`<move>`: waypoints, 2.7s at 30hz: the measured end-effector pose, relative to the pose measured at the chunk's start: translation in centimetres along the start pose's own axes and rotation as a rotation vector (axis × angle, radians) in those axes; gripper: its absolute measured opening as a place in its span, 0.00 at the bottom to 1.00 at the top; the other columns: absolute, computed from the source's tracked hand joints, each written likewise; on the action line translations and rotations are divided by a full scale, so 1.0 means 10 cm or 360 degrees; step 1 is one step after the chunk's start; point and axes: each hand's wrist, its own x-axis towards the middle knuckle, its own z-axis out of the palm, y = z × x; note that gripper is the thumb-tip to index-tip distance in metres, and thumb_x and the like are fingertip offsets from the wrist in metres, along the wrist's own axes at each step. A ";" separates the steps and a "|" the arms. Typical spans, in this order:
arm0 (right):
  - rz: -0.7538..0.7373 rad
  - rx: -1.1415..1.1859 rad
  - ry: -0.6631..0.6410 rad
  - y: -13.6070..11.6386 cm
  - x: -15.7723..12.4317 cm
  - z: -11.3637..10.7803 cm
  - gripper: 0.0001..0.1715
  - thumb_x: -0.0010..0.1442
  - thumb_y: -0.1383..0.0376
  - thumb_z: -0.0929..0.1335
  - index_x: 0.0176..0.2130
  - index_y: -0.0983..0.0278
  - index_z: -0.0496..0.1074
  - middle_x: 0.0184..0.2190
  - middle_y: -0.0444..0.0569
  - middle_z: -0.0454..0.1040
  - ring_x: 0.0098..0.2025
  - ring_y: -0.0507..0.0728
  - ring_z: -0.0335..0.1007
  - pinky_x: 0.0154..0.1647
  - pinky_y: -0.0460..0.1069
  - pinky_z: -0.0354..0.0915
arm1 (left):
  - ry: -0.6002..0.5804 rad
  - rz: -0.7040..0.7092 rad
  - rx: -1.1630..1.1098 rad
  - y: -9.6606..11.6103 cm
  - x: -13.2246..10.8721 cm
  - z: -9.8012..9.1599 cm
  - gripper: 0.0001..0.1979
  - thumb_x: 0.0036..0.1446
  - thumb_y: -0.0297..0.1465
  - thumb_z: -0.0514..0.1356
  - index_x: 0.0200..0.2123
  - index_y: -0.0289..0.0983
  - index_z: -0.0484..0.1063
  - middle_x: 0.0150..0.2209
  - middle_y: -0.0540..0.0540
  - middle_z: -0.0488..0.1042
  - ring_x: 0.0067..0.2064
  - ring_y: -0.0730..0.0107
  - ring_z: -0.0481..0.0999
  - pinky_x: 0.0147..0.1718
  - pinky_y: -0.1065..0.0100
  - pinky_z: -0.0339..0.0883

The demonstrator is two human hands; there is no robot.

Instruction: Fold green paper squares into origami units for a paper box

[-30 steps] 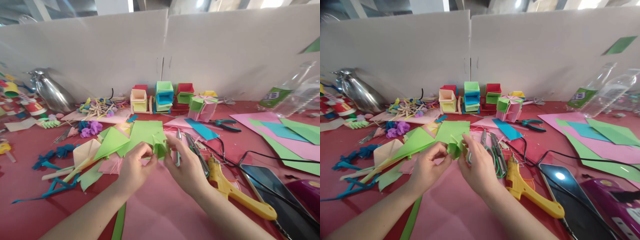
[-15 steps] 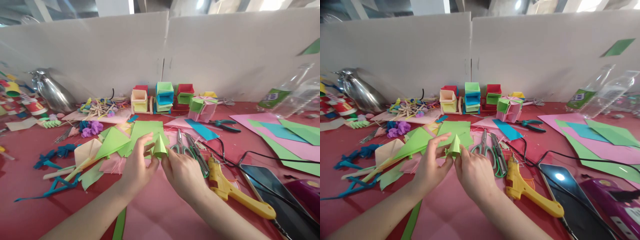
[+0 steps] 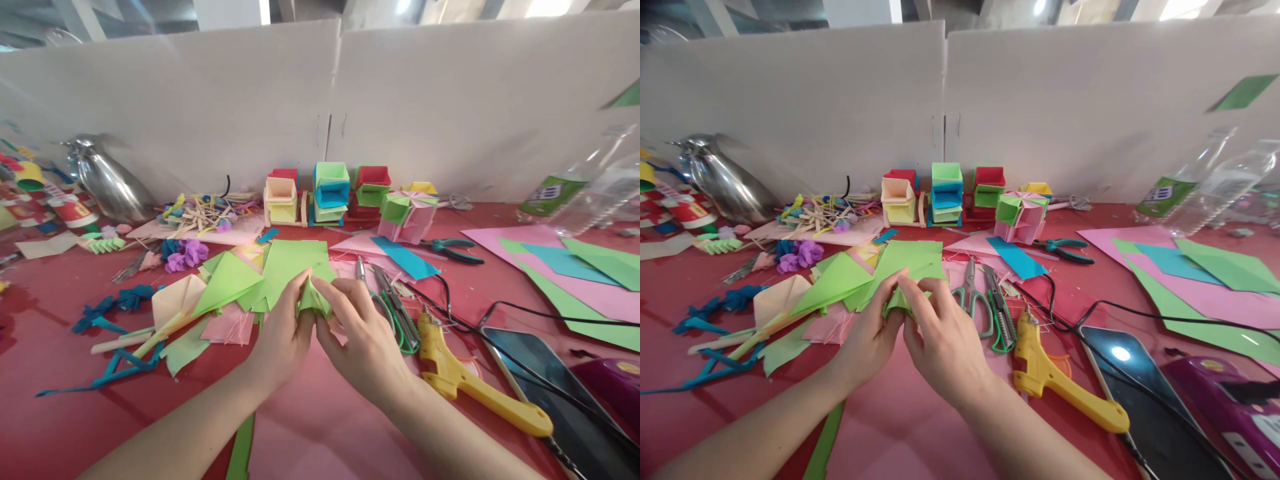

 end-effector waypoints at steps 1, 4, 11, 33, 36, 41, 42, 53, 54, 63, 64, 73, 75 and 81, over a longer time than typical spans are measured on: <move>-0.0033 0.0044 -0.0012 0.00 0.00 -0.01 0.25 0.56 0.73 0.62 0.54 0.63 0.61 0.43 0.52 0.65 0.32 0.52 0.67 0.29 0.47 0.66 | -0.0002 -0.0009 -0.0047 0.01 0.00 0.00 0.24 0.58 0.22 0.47 0.57 0.41 0.55 0.57 0.45 0.63 0.58 0.64 0.62 0.55 0.60 0.59; -0.0131 0.0135 -0.0073 0.02 0.00 -0.03 0.22 0.55 0.73 0.63 0.50 0.64 0.64 0.44 0.54 0.64 0.32 0.52 0.66 0.31 0.49 0.67 | -0.0026 -0.0048 -0.0214 0.05 0.02 -0.03 0.23 0.56 0.21 0.48 0.54 0.42 0.60 0.53 0.48 0.67 0.54 0.65 0.67 0.50 0.64 0.64; -0.0166 0.0564 -0.0086 0.10 0.06 -0.12 0.15 0.58 0.66 0.65 0.46 0.66 0.69 0.46 0.56 0.65 0.45 0.57 0.66 0.42 0.51 0.67 | -0.0276 -0.0254 -0.0487 0.09 0.10 -0.15 0.19 0.53 0.21 0.48 0.46 0.41 0.68 0.44 0.48 0.73 0.41 0.66 0.74 0.34 0.69 0.71; 0.1108 0.1426 -0.0599 0.31 0.13 -0.14 0.13 0.50 0.59 0.71 0.35 0.64 0.78 0.26 0.45 0.75 0.27 0.50 0.68 0.27 0.46 0.64 | -0.0247 -0.0030 -0.0294 -0.14 0.16 -0.14 0.40 0.51 0.26 0.61 0.61 0.45 0.42 0.60 0.37 0.56 0.58 0.57 0.62 0.50 0.55 0.64; 0.1273 0.1442 -0.0414 0.31 0.15 -0.15 0.16 0.49 0.58 0.71 0.36 0.65 0.78 0.17 0.40 0.68 0.18 0.46 0.59 0.18 0.43 0.55 | 0.0062 0.0018 -0.0132 -0.15 0.19 -0.17 0.29 0.51 0.25 0.59 0.55 0.40 0.53 0.57 0.40 0.60 0.59 0.60 0.59 0.55 0.55 0.56; 0.1338 0.1403 -0.0150 0.32 0.17 -0.14 0.21 0.50 0.56 0.70 0.39 0.69 0.77 0.17 0.42 0.69 0.18 0.47 0.58 0.16 0.43 0.51 | 0.0315 0.0072 0.0088 -0.05 0.18 -0.21 0.05 0.58 0.32 0.54 0.31 0.38 0.65 0.33 0.49 0.69 0.39 0.67 0.70 0.43 0.65 0.63; 0.1327 0.1404 -0.0124 0.31 0.17 -0.13 0.21 0.49 0.55 0.70 0.39 0.68 0.77 0.17 0.42 0.69 0.18 0.47 0.58 0.16 0.43 0.52 | 0.0237 0.0063 0.0122 -0.03 0.17 -0.21 0.08 0.59 0.34 0.54 0.29 0.38 0.66 0.31 0.49 0.69 0.37 0.68 0.70 0.41 0.66 0.63; 0.1002 0.1057 -0.0155 0.27 0.10 -0.06 0.10 0.50 0.61 0.70 0.32 0.62 0.78 0.24 0.44 0.73 0.23 0.49 0.64 0.23 0.45 0.61 | 0.0151 -0.0226 0.0084 -0.03 0.11 -0.10 0.07 0.54 0.36 0.59 0.29 0.39 0.69 0.29 0.51 0.73 0.33 0.68 0.72 0.33 0.69 0.64; 0.0977 0.1026 -0.0152 0.27 0.10 -0.06 0.09 0.50 0.61 0.70 0.32 0.62 0.78 0.24 0.45 0.74 0.23 0.50 0.65 0.24 0.45 0.62 | 0.0149 -0.0226 0.0080 -0.02 0.11 -0.10 0.07 0.54 0.35 0.59 0.28 0.39 0.69 0.28 0.51 0.72 0.32 0.68 0.71 0.33 0.69 0.64; 0.0595 0.0718 -0.0141 0.23 0.09 -0.11 0.08 0.56 0.66 0.67 0.30 0.63 0.77 0.25 0.46 0.72 0.27 0.51 0.66 0.27 0.46 0.62 | 0.0141 -0.0194 0.0043 0.01 0.10 -0.09 0.07 0.54 0.33 0.58 0.26 0.38 0.66 0.26 0.53 0.70 0.31 0.72 0.70 0.31 0.72 0.63; 0.0545 0.0695 -0.0150 0.23 0.09 -0.11 0.08 0.56 0.66 0.67 0.30 0.63 0.77 0.26 0.46 0.72 0.27 0.51 0.66 0.28 0.46 0.63 | 0.0140 -0.0195 0.0049 0.01 0.10 -0.10 0.07 0.54 0.33 0.58 0.26 0.38 0.66 0.27 0.53 0.70 0.31 0.72 0.70 0.30 0.72 0.63; 0.0378 0.0517 -0.0202 0.31 0.08 -0.10 0.09 0.57 0.64 0.66 0.33 0.62 0.77 0.29 0.48 0.74 0.30 0.53 0.69 0.31 0.48 0.65 | 0.0127 -0.0206 0.0080 0.03 0.11 -0.10 0.05 0.53 0.30 0.59 0.26 0.39 0.66 0.27 0.53 0.70 0.32 0.71 0.71 0.31 0.72 0.64; 0.0403 0.0541 -0.0214 0.30 0.09 -0.11 0.09 0.57 0.64 0.66 0.31 0.62 0.77 0.28 0.47 0.74 0.29 0.52 0.68 0.30 0.47 0.64 | 0.0108 -0.0225 0.0006 0.01 0.11 -0.10 0.04 0.53 0.32 0.59 0.28 0.39 0.68 0.29 0.51 0.72 0.34 0.70 0.72 0.32 0.71 0.65; 0.0792 0.0801 -0.0204 0.29 0.14 -0.15 0.12 0.56 0.61 0.66 0.27 0.64 0.75 0.21 0.44 0.70 0.22 0.50 0.63 0.24 0.46 0.59 | 0.0144 -0.0063 -0.0462 -0.05 0.12 -0.12 0.09 0.54 0.33 0.60 0.39 0.37 0.68 0.42 0.45 0.72 0.46 0.66 0.72 0.45 0.67 0.66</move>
